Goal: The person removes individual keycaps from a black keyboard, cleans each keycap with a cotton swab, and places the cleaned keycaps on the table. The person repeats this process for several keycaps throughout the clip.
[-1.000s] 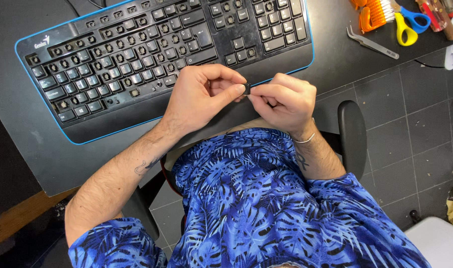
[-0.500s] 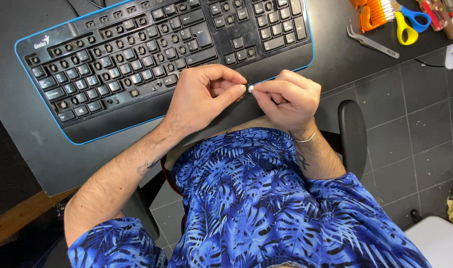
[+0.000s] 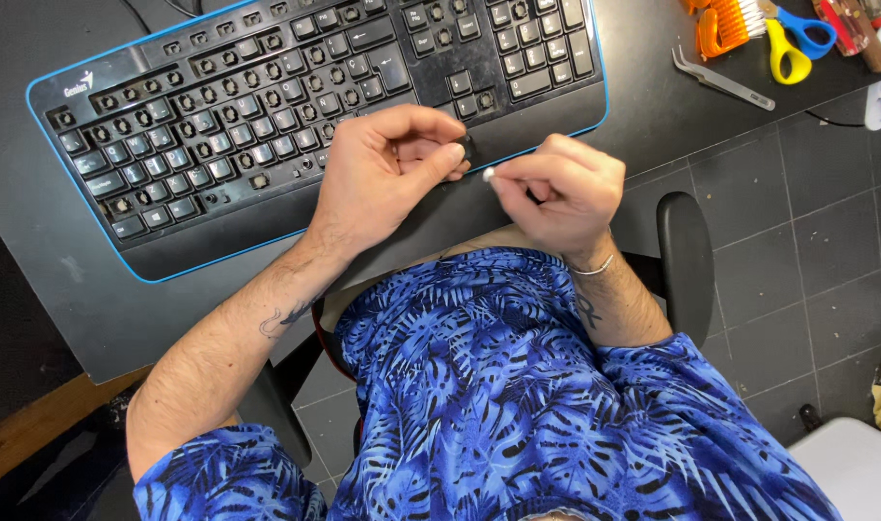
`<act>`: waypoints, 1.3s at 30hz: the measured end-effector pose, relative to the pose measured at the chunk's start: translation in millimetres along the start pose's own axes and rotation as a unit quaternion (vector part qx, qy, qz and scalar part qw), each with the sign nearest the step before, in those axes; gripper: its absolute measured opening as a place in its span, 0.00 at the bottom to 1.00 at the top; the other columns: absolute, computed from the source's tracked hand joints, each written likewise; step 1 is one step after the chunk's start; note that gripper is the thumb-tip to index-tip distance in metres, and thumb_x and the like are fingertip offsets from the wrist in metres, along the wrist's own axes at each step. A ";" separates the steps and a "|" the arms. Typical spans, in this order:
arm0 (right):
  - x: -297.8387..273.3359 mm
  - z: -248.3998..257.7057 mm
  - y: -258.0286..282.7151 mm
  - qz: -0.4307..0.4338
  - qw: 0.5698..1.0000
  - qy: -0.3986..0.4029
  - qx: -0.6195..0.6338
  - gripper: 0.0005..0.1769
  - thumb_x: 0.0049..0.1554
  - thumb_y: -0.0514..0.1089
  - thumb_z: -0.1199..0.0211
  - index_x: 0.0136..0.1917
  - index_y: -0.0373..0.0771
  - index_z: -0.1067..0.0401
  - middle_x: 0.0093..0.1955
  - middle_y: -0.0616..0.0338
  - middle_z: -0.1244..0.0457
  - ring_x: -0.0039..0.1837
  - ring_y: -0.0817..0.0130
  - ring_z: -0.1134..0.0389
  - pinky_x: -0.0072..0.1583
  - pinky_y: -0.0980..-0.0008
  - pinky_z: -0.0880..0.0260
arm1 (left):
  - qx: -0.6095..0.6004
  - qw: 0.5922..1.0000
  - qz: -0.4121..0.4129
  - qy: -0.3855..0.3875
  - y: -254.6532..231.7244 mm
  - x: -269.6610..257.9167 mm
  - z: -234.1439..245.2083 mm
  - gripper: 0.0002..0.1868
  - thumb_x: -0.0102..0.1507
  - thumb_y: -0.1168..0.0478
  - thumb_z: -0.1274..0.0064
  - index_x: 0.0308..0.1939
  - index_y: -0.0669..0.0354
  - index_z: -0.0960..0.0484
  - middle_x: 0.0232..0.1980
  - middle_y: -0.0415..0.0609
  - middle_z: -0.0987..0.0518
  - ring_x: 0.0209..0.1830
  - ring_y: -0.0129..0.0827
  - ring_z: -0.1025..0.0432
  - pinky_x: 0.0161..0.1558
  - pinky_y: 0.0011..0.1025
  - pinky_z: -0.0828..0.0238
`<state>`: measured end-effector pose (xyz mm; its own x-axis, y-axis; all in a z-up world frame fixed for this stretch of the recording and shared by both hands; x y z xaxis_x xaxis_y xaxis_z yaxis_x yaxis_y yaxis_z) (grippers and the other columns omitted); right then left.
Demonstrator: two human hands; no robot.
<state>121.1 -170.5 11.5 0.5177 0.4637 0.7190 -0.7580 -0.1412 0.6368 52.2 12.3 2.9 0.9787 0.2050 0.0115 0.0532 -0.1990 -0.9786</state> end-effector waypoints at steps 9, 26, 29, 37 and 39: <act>-5.3 -0.8 -6.3 0.022 0.999 -0.026 -0.007 0.07 0.52 0.21 0.26 0.42 0.27 0.17 0.26 0.63 0.47 0.26 0.71 0.46 0.32 0.70 0.36 | 0.000 1.000 0.008 0.016 2.5 -3.5 -5.2 0.12 0.63 0.75 0.41 0.50 0.71 0.17 0.39 0.54 0.21 0.38 0.34 0.17 0.43 0.24 0.15; 2.6 18.4 -1.9 -0.013 0.997 -0.050 -0.063 0.07 0.54 0.21 0.26 0.42 0.27 0.20 0.26 0.60 0.49 0.30 0.66 0.46 0.36 0.67 0.42 | 0.182 0.980 -0.079 -0.031 -39.0 0.6 17.4 0.10 0.63 0.74 0.41 0.45 0.60 0.13 0.43 0.48 0.24 0.35 0.24 0.27 0.36 0.17 0.28; 4.9 40.6 -15.9 0.009 0.994 -0.073 -0.076 0.05 0.55 0.23 0.23 0.43 0.26 0.17 0.24 0.59 0.49 0.28 0.63 0.43 0.34 0.63 0.39 | 0.210 0.968 -0.134 -0.032 -50.1 7.6 26.5 0.11 0.60 0.76 0.41 0.45 0.64 0.13 0.41 0.53 0.24 0.36 0.31 0.23 0.39 0.23 0.19; 5.5 48.8 -20.5 -0.013 0.992 -0.092 -0.083 0.06 0.55 0.24 0.24 0.44 0.28 0.18 0.24 0.58 0.47 0.29 0.62 0.40 0.36 0.66 0.38 | 0.268 0.950 -0.163 -0.005 -60.0 38.7 30.1 0.17 0.58 0.76 0.39 0.51 0.63 0.14 0.42 0.56 0.20 0.38 0.38 0.22 0.38 0.29 0.17; 0.3 48.1 -24.4 -0.023 0.992 -0.101 -0.073 0.06 0.54 0.24 0.23 0.43 0.28 0.18 0.24 0.61 0.48 0.28 0.66 0.41 0.37 0.69 0.37 | 0.303 0.937 -0.173 -0.006 -63.8 39.7 24.3 0.28 0.58 0.76 0.40 0.63 0.70 0.25 0.43 0.63 0.19 0.41 0.48 0.20 0.41 0.37 0.15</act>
<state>158.8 -209.0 9.6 0.6113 0.2802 0.7401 -0.7732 0.0119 0.6341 82.8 56.5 60.8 0.9211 0.1685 0.3509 0.2407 0.4620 -0.8536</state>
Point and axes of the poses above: each hand's wrist, its own x-axis towards the middle knuckle, its own z-axis out of the back of the hand, y = z × x, the point moved 5 cm from there along x, towards the middle knuckle
